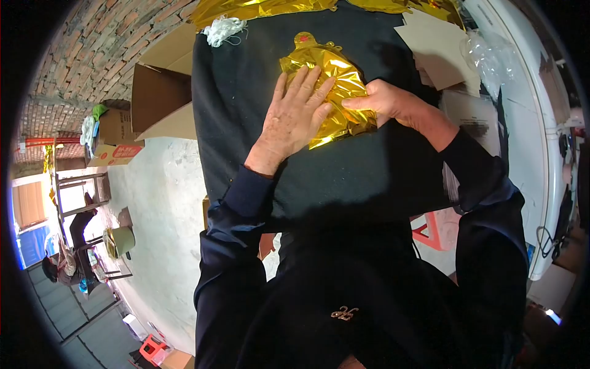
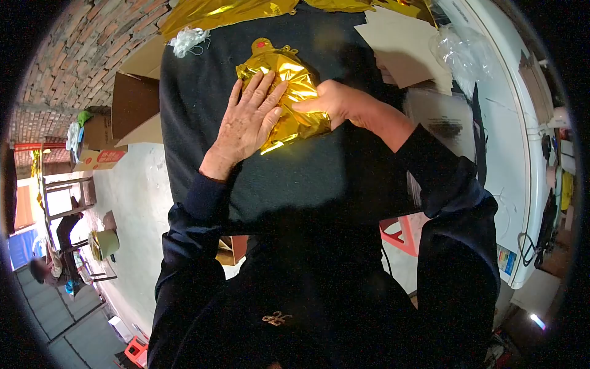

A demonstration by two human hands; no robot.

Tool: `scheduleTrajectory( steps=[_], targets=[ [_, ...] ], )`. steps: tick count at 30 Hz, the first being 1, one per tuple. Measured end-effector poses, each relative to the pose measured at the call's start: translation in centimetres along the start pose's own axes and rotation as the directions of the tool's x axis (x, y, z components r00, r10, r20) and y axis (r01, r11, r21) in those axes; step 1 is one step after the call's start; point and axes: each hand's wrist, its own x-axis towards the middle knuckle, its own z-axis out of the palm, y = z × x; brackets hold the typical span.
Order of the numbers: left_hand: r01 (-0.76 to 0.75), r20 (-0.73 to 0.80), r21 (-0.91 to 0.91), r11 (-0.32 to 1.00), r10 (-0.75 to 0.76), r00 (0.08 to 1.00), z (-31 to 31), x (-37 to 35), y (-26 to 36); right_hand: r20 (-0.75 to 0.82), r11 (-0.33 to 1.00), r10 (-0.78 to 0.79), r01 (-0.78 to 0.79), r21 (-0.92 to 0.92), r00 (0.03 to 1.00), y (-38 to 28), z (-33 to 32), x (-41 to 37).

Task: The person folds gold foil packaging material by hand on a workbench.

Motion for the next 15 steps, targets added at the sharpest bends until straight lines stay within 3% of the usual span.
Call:
scheduleTrajectory(
  steps=[6,9,14,15],
  targets=[
    [-0.021,-0.022,-0.016,1.0,0.021,1.0,-0.1,-0.1,0.0,-0.016,0.99,-0.021,0.023,0.139,1.0,0.8,-0.6,-0.7],
    [-0.023,-0.027,-0.016,1.0,0.023,0.999,0.0,0.0,0.0,-0.144,0.997,-0.081,0.082,0.005,0.986,1.1,-0.1,-1.9],
    [0.009,0.043,0.055,0.998,-0.011,0.999,-0.3,0.0,0.1,-0.427,0.956,-0.268,0.293,-0.007,0.863,1.9,1.6,-4.6],
    [0.007,0.042,0.064,0.998,-0.009,0.999,-0.3,0.0,0.1,-0.419,0.965,-0.252,0.26,-0.039,0.872,2.3,1.6,-5.0]
  ],
)
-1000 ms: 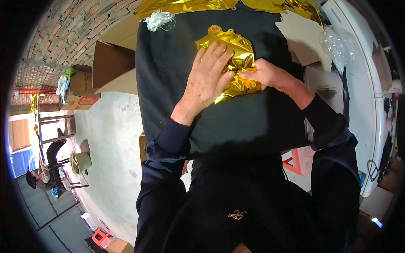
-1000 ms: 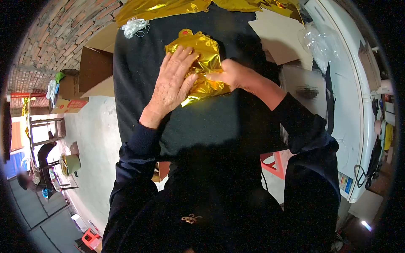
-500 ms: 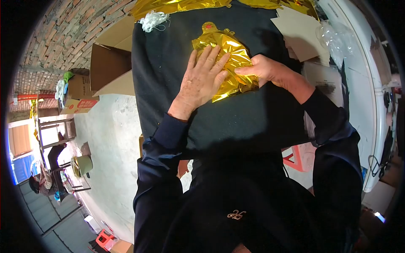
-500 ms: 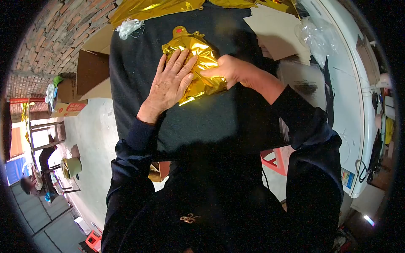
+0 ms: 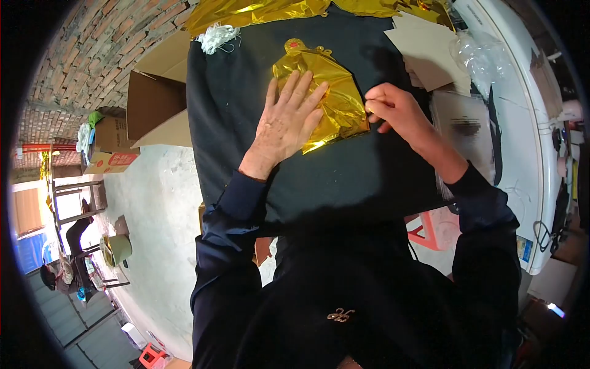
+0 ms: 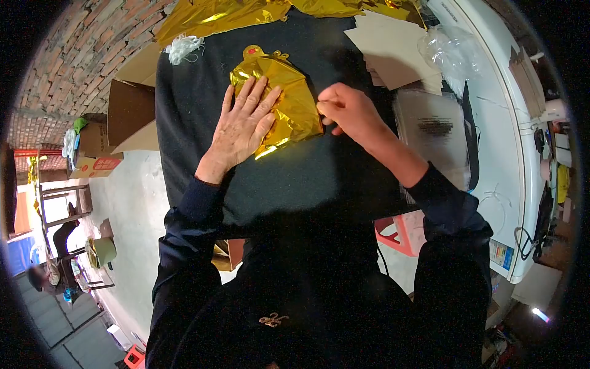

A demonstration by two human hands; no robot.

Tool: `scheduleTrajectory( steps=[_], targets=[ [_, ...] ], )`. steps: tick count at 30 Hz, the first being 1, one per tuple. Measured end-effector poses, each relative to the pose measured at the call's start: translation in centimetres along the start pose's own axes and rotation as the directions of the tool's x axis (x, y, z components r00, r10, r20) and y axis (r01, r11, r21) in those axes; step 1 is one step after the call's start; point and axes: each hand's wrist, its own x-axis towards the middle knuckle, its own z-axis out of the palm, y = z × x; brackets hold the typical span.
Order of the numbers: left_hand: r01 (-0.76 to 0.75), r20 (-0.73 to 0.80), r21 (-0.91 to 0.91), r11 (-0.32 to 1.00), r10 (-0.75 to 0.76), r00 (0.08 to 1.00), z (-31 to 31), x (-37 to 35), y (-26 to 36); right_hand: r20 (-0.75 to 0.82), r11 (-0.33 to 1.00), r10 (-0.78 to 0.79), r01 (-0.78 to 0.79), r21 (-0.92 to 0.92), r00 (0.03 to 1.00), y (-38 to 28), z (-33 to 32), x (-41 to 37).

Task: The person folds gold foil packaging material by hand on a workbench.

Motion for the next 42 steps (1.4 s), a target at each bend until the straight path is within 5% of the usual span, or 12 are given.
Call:
scheduleTrajectory(
  steps=[2,13,26,33,42],
  targets=[
    [-0.003,-0.002,0.018,1.0,0.003,1.0,0.1,0.0,0.0,0.017,0.996,0.038,-0.036,-0.088,0.999,0.5,-0.7,-0.7],
    [0.006,0.024,-0.012,1.0,-0.006,1.0,0.3,0.0,-0.2,0.223,0.951,0.25,-0.282,0.125,0.942,0.5,1.1,-1.8],
    [-0.006,-0.064,-0.032,0.999,0.004,0.998,0.4,-0.2,-0.4,0.151,0.966,0.243,-0.226,-0.125,0.958,0.9,1.8,-1.0],
    [0.218,-0.244,-0.353,0.91,-0.315,0.917,-2.9,-5.5,1.8,0.146,0.971,0.228,-0.215,-0.102,0.963,1.3,1.8,-1.1],
    [0.453,-0.136,-0.451,0.769,-0.561,0.816,-2.2,-7.9,6.2,0.145,0.979,0.202,-0.203,-0.007,0.969,1.5,1.6,-1.6]
  ],
)
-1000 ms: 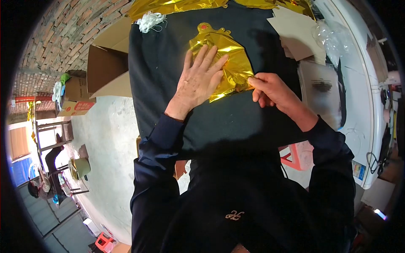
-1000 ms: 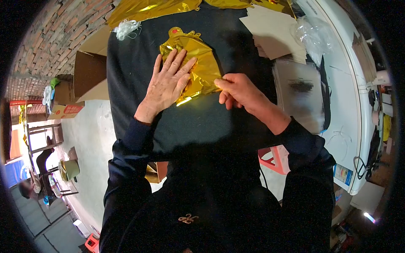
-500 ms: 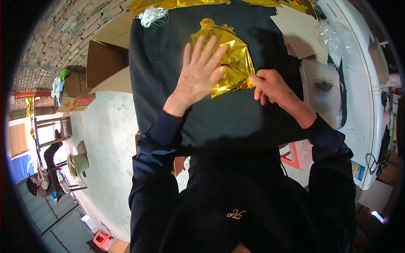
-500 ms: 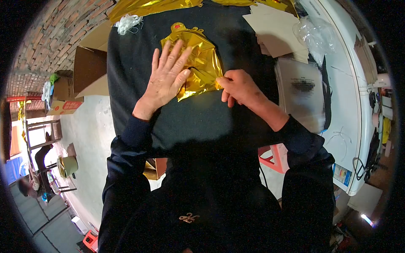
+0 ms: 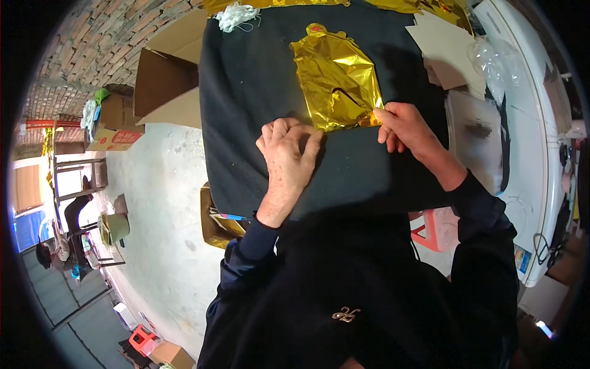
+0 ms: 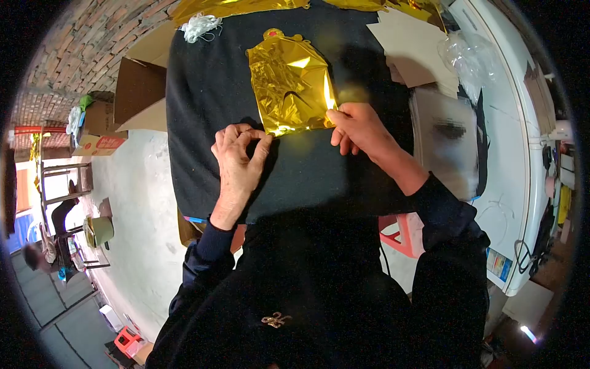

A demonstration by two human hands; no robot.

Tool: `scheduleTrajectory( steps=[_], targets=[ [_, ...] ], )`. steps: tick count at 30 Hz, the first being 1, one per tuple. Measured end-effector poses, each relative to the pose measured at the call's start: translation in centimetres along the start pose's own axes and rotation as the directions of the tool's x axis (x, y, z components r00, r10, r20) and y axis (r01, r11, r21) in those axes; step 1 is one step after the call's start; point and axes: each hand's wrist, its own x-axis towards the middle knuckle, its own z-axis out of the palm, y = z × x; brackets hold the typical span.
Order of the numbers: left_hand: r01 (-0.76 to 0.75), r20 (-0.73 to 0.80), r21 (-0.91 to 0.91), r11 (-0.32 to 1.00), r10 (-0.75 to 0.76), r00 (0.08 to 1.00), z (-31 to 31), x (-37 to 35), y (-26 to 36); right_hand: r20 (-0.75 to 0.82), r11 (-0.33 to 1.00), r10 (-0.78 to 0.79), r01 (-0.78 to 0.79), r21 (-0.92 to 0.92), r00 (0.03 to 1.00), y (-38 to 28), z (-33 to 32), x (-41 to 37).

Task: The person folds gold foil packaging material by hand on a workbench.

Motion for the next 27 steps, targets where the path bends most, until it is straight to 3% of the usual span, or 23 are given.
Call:
scheduleTrajectory(
  steps=[7,19,27],
  targets=[
    [0.055,-0.067,0.011,0.998,-0.054,0.996,1.1,-0.2,0.6,0.017,1.0,0.004,-0.004,0.027,1.0,0.0,-0.1,0.1],
    [-0.018,-0.109,0.18,0.983,0.038,0.993,2.3,0.3,0.7,-0.014,0.999,0.031,-0.03,0.019,0.999,-0.1,0.2,0.2],
    [0.003,-0.072,0.052,0.999,0.001,0.997,1.8,0.5,0.6,-0.013,1.0,0.017,-0.017,0.001,1.0,-0.1,0.1,0.2]
  ],
)
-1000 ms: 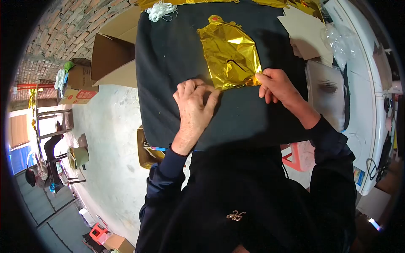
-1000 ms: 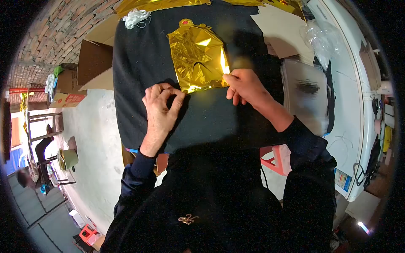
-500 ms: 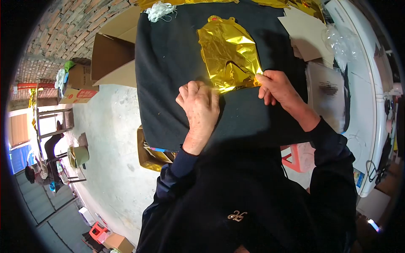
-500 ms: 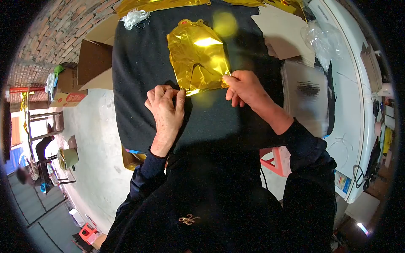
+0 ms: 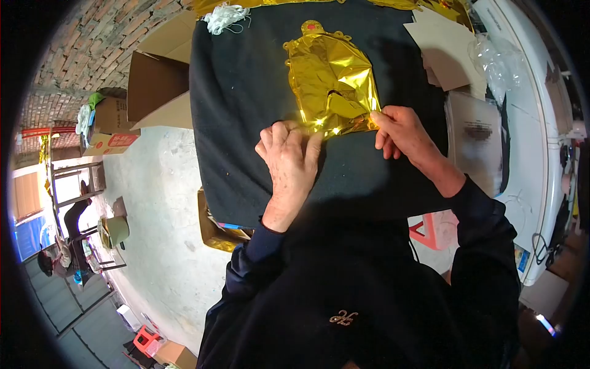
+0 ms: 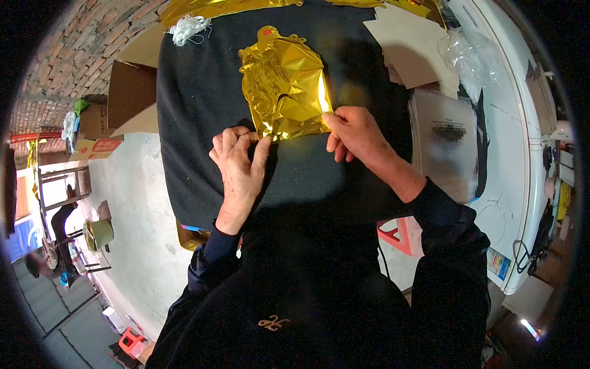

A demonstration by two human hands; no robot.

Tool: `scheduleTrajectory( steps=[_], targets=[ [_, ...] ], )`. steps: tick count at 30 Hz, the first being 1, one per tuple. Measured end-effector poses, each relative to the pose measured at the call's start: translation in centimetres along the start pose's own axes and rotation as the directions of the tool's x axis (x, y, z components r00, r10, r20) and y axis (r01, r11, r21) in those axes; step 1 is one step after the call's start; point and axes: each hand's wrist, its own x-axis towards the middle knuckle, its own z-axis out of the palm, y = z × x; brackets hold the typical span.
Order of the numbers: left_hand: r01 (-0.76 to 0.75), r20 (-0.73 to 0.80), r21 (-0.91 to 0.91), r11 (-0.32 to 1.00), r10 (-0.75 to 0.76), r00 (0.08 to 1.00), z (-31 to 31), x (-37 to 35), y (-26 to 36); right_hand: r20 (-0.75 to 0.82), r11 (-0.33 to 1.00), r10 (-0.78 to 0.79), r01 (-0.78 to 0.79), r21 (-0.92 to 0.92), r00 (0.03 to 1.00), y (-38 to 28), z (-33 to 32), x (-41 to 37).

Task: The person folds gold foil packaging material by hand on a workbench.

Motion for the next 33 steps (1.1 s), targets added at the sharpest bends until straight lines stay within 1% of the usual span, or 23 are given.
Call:
scheduleTrajectory(
  steps=[4,7,10,13,16,22,25,28,33],
  targets=[
    [0.052,0.066,-0.075,0.996,-0.047,0.997,-0.4,0.6,0.5,-0.003,1.0,-0.009,0.009,0.014,1.0,0.2,0.1,-0.2],
    [0.074,0.134,-0.084,0.994,-0.062,0.989,-0.3,1.1,0.6,0.001,1.0,0.001,-0.001,0.017,1.0,0.1,0.1,-0.1],
    [0.095,0.16,-0.078,0.992,-0.082,0.984,-0.3,1.3,0.8,0.009,0.999,-0.001,0.001,0.039,1.0,-0.3,0.2,-0.4],
    [0.086,0.159,-0.073,0.994,-0.073,0.985,-0.1,1.1,0.5,0.032,0.997,0.011,-0.013,0.079,0.999,-0.4,0.0,-0.5],
    [0.095,0.148,-0.08,0.992,-0.082,0.986,0.1,1.1,0.5,0.063,0.998,-0.017,0.013,0.062,0.998,-1.0,-0.2,-0.7],
    [0.113,0.172,-0.108,0.988,-0.093,0.981,-0.2,1.3,0.4,0.089,0.996,-0.024,0.016,0.088,0.996,-1.2,-0.3,-0.7],
    [0.091,0.206,-0.107,0.99,-0.067,0.976,-0.4,1.2,0.2,0.151,0.995,-0.019,0.004,0.099,0.988,-0.6,-0.6,-0.3],
    [0.069,0.196,-0.11,0.992,-0.047,0.98,-0.4,1.2,0.2,0.148,0.996,0.009,-0.023,0.092,0.989,-0.7,-0.5,-0.3],
    [0.076,0.224,-0.111,0.991,-0.049,0.973,-0.7,1.5,0.2,0.184,0.991,0.052,-0.074,0.114,0.982,-1.4,-0.8,-0.2]
  ],
)
